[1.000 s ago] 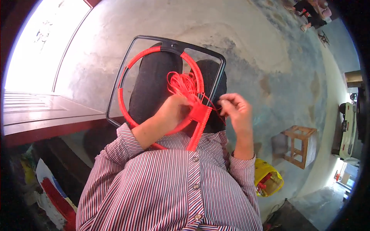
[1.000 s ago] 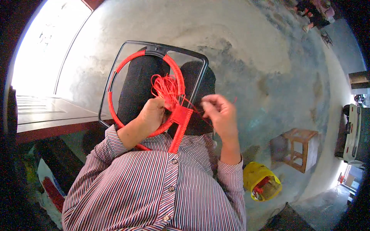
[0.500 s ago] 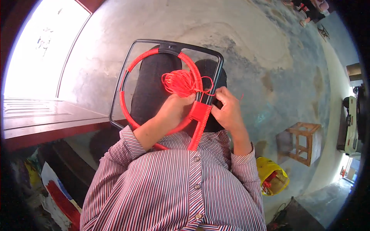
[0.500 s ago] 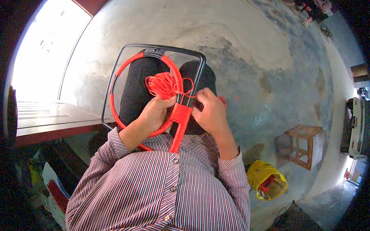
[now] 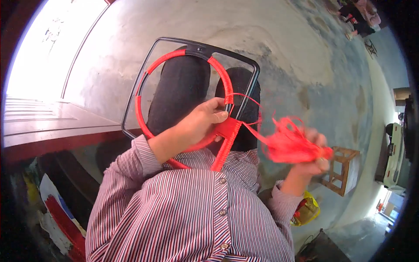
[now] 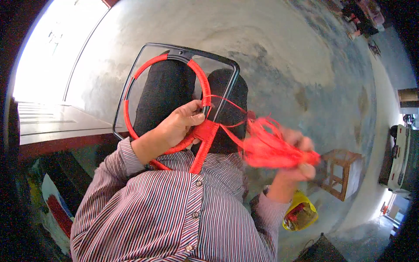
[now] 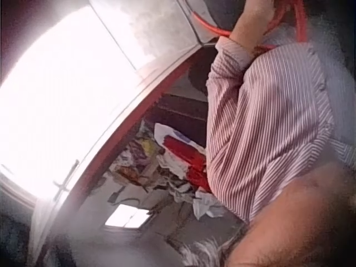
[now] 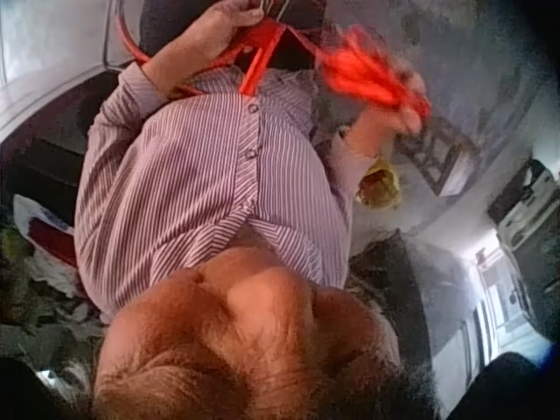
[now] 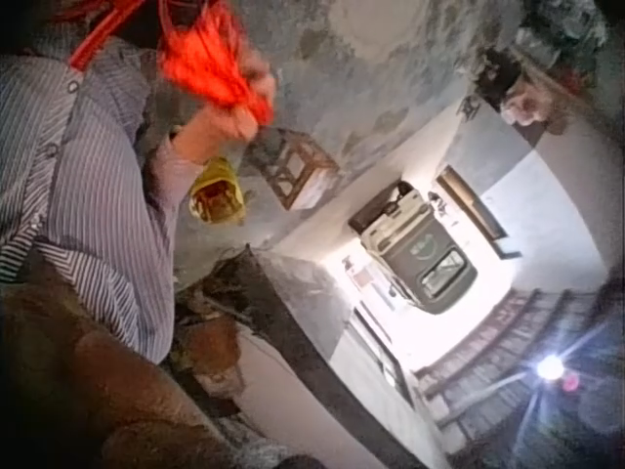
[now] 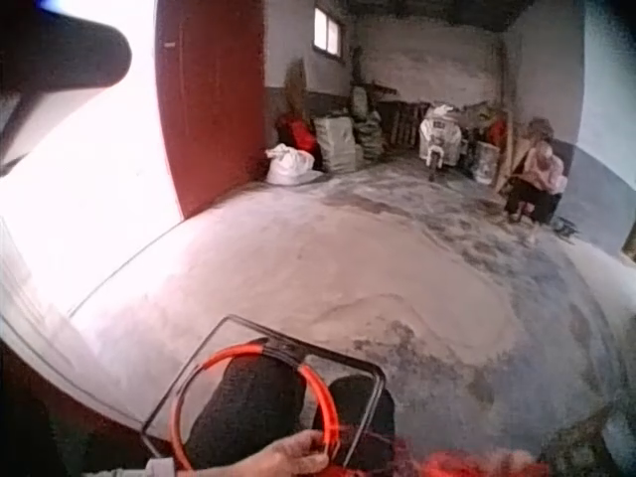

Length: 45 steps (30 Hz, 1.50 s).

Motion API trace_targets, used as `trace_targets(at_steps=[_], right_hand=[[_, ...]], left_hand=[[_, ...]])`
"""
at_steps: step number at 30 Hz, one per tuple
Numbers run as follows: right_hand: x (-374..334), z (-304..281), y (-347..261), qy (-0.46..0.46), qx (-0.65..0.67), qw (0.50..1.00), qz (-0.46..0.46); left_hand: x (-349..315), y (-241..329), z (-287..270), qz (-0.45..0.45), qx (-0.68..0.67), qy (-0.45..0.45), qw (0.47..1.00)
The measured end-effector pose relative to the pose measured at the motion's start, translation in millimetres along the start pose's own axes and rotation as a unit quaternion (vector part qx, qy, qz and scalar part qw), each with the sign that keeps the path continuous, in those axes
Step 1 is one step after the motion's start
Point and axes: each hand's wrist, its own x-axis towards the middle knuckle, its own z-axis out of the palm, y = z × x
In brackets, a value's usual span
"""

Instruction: The person is seen wrapping a red plastic rope around a black circular frame, possibly for a furniture component or a sports hoop.

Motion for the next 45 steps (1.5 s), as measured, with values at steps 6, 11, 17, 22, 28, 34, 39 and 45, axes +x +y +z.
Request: trace_targets(at_steps=[6,11,17,22,28,34,39,45], right_hand=[[-11.3,-66.9,-83.1,-0.003,0.039,0.999,-0.003],[-14.6,-27.8,5.1,0.269,-0.164,0.944,0.094],[-3.3,28.4,70.7,0.001,-0.417,0.889,0.188],[-7.7,37.7,44.4,0.109,-0.149,0.958,0.22],[-6.5,85.9,40.4,-0.016,-0.037,0.957,0.286],[19.5,79.2,11.2,-0.4,-0.158,0.884,0.183],[25.1,42.1,42.4,-0.207,-0.726,0.642,0.137],[15.5,44.0,88.2,-0.098,-0.425,0.886,0.155]], left_hand=[[-10.4,15.1,0.3,0.026,0.045,0.041,0.998],[-9.4,-2.8,13.8,0.017,0.032,0.004,0.999],[-8.3,-15.3,9.5,0.068,0.067,0.032,0.995],[-11.1,-10.5,2.0,0.005,0.088,0.052,0.995],[-6.4,-29.6,9.1,0.196,0.361,0.121,0.904],[10.4,-35.7,-12.9,0.427,0.443,0.118,0.779],[1.7,-23.7,4.3,0.071,0.097,0.198,0.973],[-10.9,-2.6,19.8,-0.052,-0.073,0.09,0.992]])
